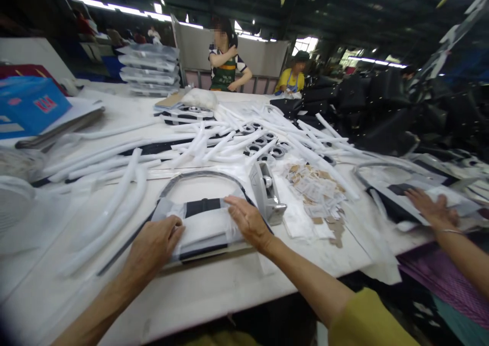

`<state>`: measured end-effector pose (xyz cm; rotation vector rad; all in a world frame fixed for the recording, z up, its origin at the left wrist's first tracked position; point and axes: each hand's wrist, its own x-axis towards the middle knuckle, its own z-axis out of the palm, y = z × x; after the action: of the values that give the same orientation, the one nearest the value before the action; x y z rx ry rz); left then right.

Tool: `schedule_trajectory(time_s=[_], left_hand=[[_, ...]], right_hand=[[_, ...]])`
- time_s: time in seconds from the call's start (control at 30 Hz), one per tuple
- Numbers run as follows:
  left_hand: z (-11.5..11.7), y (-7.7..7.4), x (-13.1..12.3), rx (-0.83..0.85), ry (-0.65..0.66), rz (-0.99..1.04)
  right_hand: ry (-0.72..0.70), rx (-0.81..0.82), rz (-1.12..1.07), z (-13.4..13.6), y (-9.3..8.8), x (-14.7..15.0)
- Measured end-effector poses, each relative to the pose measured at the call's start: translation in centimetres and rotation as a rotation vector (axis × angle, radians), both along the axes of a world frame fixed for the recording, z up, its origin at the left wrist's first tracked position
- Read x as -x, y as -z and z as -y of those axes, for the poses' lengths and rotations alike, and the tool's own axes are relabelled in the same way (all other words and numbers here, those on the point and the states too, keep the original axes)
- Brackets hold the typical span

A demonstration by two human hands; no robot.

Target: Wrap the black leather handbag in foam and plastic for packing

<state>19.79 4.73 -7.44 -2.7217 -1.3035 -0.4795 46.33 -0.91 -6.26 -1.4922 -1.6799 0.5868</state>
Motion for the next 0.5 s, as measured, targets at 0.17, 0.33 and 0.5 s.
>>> schedule_trajectory(time_s=[0.17, 0.33, 0.5], left_hand=[[0.2, -2.2, -0.7, -0.072, 0.109, 0.064], [1.3, -1.5, -4.4, -0.041, 0.262, 0.063], [1.9, -0.2, -6.8, 0.134, 0.202, 0.004]], right_hand=[[0.176, 0.193, -0.175, 0.5, -2.8, -3.2], [-0.092, 0.297, 0.177, 1.3, -2.3, -3.2], [-0.235, 0.288, 0.461, 0.8, -1.1, -2.5]])
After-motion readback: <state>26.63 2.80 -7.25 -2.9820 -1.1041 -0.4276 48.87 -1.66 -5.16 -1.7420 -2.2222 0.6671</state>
